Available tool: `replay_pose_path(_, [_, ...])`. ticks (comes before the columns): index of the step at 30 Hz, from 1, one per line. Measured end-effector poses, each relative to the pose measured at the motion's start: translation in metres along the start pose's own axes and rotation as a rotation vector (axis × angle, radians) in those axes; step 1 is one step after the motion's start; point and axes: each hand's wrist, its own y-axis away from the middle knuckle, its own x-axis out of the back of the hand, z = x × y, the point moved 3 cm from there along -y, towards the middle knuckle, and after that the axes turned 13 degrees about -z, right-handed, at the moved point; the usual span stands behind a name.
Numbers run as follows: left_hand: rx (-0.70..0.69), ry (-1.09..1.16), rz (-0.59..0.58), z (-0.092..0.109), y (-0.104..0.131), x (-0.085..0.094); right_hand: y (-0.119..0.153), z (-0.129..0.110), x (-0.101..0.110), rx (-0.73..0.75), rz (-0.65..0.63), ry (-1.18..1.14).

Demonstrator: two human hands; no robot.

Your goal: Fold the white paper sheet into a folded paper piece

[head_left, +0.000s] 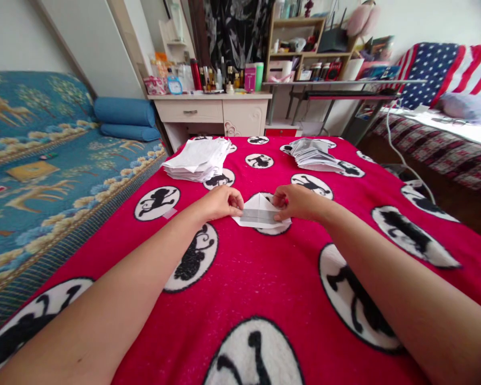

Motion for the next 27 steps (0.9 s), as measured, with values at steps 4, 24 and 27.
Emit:
replay_pose_path(4, [-0.056, 0.023, -0.086, -0.003, 0.004, 0.005, 0.002, -0.003, 0.001, 0.047, -0.094, -0.002])
replay_pose_path(24, [0.199, -0.628, -0.033, 0.032, 0.011, -0.007, 0.005, -0.009, 0.002, 0.075, -0.171, 0.161])
replay_pose_path(27, [0.175, -0.672, -0.089, 0.032, 0.013, -0.006, 0.007, -0.01, 0.003, 0.057, -0.156, 0.19])
